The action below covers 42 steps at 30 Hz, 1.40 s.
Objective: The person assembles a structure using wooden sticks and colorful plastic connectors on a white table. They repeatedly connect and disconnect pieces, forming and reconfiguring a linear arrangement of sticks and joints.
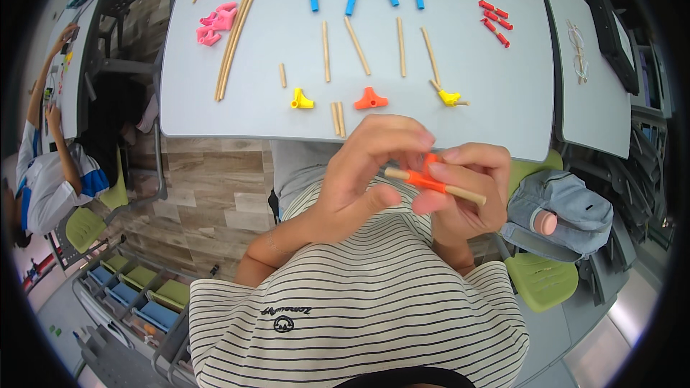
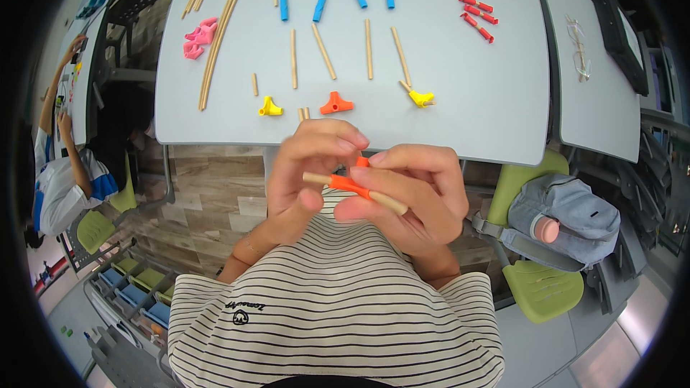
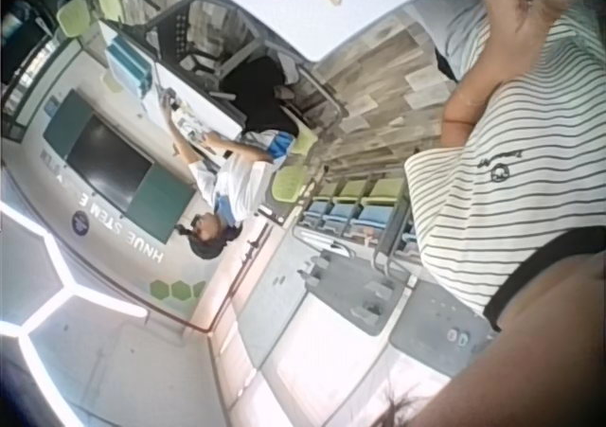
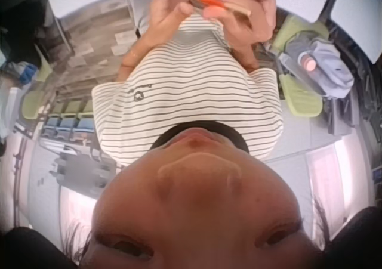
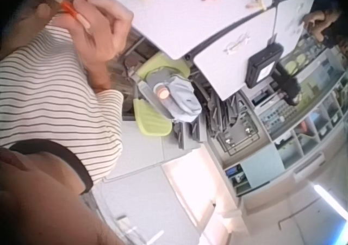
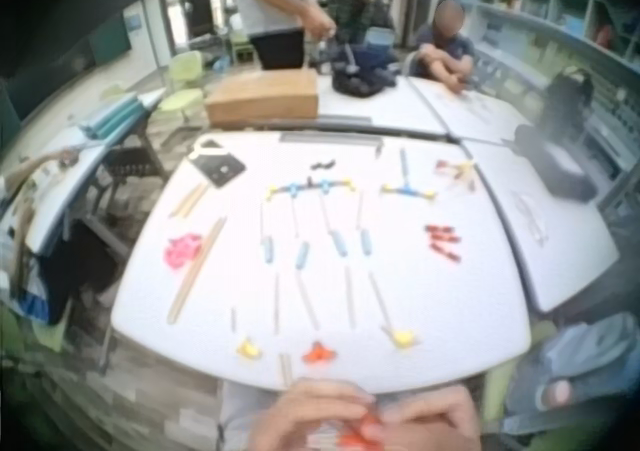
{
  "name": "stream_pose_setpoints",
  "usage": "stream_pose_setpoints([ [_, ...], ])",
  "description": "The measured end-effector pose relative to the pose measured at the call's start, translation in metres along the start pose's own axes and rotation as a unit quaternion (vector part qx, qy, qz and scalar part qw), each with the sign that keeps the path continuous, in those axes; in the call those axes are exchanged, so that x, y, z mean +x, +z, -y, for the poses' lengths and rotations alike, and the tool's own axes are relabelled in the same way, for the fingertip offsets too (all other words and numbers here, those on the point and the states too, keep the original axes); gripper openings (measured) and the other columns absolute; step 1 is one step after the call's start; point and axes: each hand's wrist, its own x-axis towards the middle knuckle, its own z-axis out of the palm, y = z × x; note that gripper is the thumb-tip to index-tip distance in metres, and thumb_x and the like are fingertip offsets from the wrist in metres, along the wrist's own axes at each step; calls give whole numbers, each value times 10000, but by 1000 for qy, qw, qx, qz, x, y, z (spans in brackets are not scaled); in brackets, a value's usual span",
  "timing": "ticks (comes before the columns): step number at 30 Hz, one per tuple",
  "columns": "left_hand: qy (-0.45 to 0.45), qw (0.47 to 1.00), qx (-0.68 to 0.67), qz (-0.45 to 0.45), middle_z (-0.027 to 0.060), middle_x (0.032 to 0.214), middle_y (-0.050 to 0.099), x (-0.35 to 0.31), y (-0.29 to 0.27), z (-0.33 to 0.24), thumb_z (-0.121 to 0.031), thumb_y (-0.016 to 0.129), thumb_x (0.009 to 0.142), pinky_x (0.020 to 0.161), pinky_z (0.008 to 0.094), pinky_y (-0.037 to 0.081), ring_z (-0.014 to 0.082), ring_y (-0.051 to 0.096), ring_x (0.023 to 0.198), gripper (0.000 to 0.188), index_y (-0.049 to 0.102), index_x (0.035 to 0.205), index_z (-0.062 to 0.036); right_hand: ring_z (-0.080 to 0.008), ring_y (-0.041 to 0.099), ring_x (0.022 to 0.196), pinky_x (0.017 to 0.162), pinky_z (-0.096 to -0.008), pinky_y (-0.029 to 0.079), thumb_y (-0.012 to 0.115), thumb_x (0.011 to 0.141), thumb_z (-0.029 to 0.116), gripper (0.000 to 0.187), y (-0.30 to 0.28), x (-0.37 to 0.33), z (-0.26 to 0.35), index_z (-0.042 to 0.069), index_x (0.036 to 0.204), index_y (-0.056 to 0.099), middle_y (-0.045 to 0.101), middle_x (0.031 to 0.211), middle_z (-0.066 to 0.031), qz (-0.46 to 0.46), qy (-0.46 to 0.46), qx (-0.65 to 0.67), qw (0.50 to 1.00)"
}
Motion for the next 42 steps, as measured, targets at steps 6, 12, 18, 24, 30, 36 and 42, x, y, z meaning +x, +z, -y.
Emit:
stream_pose_setpoints([
  [6,7,986,141,86,115,1169,597,-2,-22,9,-306,492,1075,919,321,478,176,572,1038,362,607,1224,2,-127,624,740,602,-235,509,876,717,369,433,-2,3,-9,11,933,764,638,976,-90,55,7,67,996],
  [12,-107,993,-25,51,98,1105,601,-6,-20,3,-238,386,1112,865,283,469,146,569,948,324,589,1032,2,-116,599,705,584,-242,471,856,793,302,357,-22,12,-18,-17,920,759,640,952,-92,53,194,245,949],
  [18,-303,943,72,117,85,1092,616,-5,-28,-19,-253,476,1088,827,276,482,117,577,924,277,588,1111,0,-103,570,645,561,-234,445,848,736,68,195,-7,15,-18,7,895,753,633,831,-55,129,128,131,975],
  [24,-149,965,193,95,103,1021,664,-6,-17,-30,-185,654,987,781,296,496,161,613,894,307,615,1191,42,-98,565,651,562,-227,436,760,867,36,119,-4,8,-9,11,918,656,622,766,-49,71,158,122,977],
  [30,90,915,388,67,155,995,689,-7,-28,-10,74,689,877,718,335,514,226,639,841,315,620,1182,30,-76,421,598,511,-235,342,598,1024,141,207,2,2,-20,22,868,531,540,709,-24,100,184,101,973],
  [36,186,871,451,56,145,967,668,-1,-34,-8,82,730,775,662,331,535,254,622,774,319,651,1080,34,-62,339,559,483,-245,307,482,1087,206,339,11,-2,-14,26,799,468,436,669,14,99,291,281,909],
  [42,177,848,496,58,94,870,656,4,-28,-14,-21,759,798,579,313,471,228,585,685,235,670,1013,16,-81,381,497,462,-257,317,490,1067,150,361,21,-1,-7,15,732,476,457,596,-31,94,259,188,943],
])
